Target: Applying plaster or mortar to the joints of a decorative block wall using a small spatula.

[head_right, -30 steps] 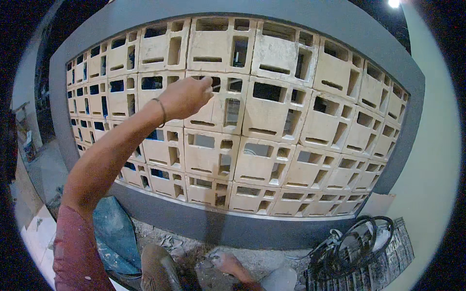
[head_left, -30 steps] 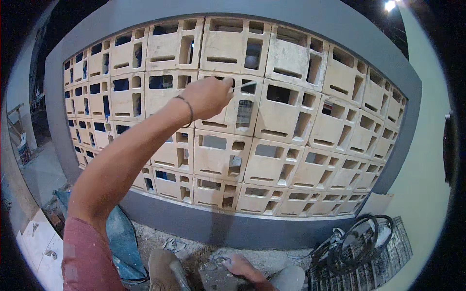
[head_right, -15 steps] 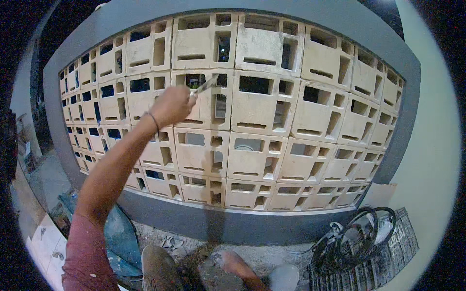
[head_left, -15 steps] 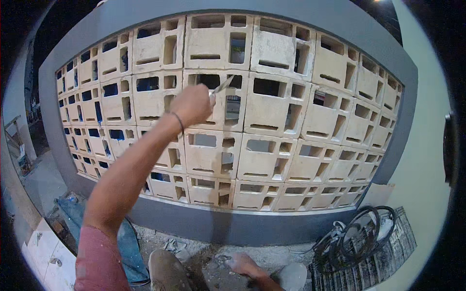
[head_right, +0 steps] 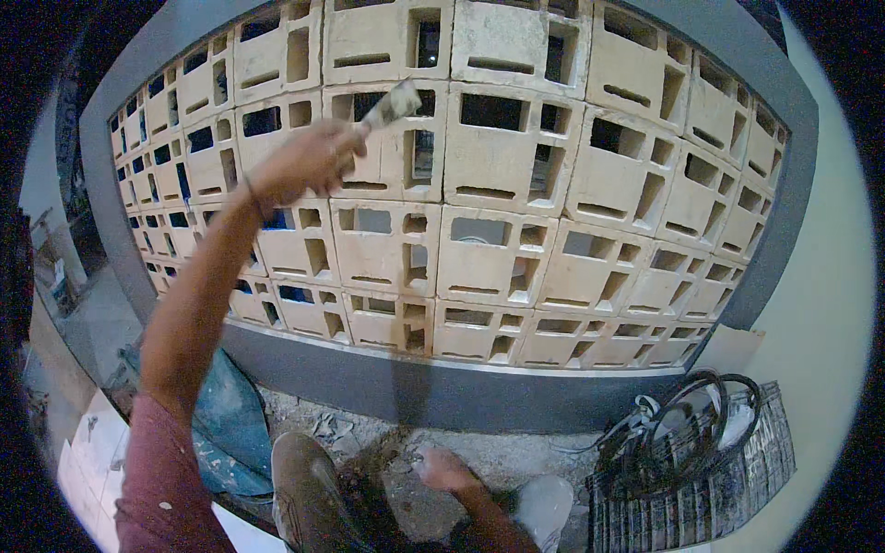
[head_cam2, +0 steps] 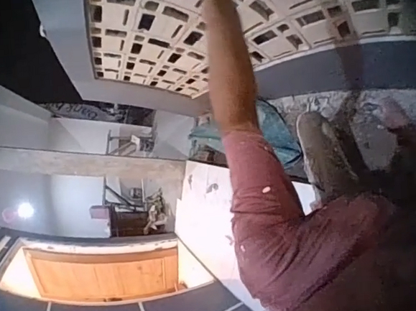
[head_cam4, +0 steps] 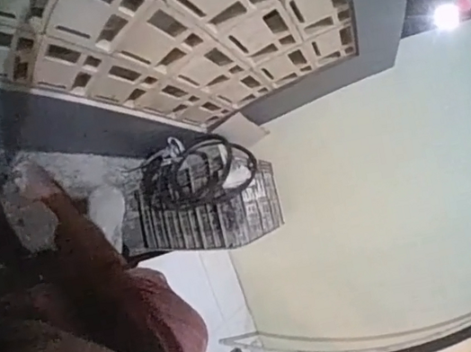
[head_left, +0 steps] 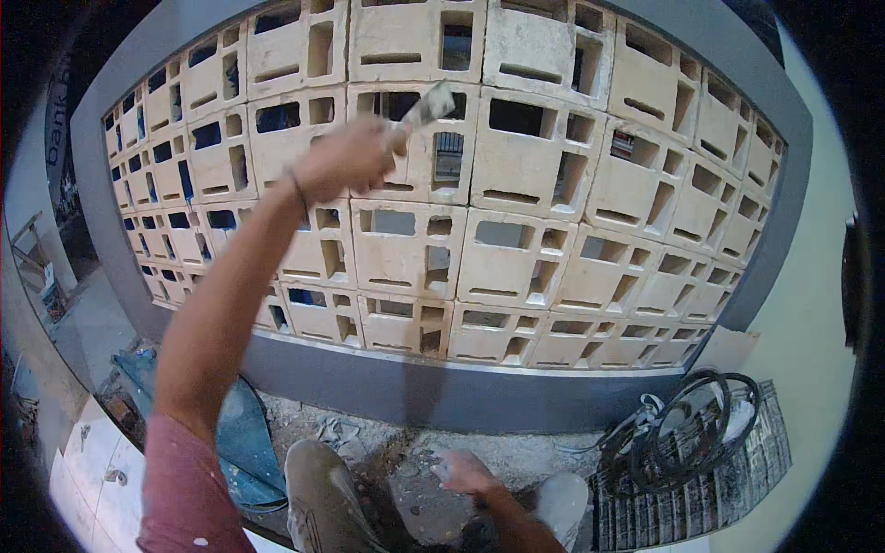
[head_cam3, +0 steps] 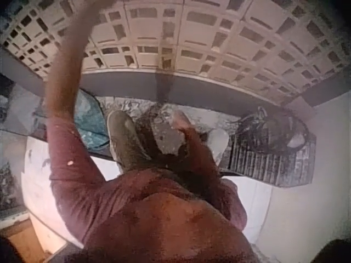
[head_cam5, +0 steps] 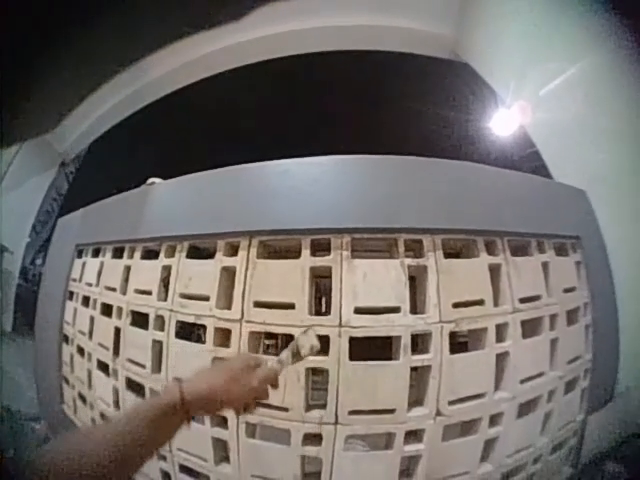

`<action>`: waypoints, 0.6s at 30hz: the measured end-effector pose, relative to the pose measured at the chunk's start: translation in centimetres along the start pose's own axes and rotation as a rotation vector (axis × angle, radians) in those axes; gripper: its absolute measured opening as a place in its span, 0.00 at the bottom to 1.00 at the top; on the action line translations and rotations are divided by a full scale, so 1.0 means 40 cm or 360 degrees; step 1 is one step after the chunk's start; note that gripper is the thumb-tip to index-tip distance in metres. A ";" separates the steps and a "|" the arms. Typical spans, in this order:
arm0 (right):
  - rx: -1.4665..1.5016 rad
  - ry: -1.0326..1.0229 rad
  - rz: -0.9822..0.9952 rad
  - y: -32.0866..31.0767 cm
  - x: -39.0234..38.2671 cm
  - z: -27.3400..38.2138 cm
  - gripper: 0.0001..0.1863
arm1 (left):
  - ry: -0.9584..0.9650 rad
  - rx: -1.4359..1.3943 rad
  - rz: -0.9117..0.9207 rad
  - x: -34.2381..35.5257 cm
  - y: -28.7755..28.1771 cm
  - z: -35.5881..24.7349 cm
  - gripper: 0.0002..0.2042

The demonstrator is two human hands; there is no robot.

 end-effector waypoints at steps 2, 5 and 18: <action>0.0205 0.0047 0.0052 -0.023 -0.029 0.012 0.26 | -0.0055 -0.0247 -0.0105 -0.077 0.109 0.003 0.19; -0.0036 -0.0025 -0.0140 0.030 0.004 -0.028 0.25 | -0.0047 -0.0426 -0.0159 -0.109 0.265 0.066 0.17; 0.0028 -0.0060 -0.0008 0.036 0.008 -0.015 0.27 | -0.1142 -0.2408 0.0029 0.155 0.126 -0.097 0.03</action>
Point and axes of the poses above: each hand's wrist, its own x-axis towards the middle knuckle, its own y-axis out of the palm, z = x × y, the point moved 1 cm from there along x, towards the middle knuckle, and after that the axes turned 14 degrees about y, right-handed, at the moved point
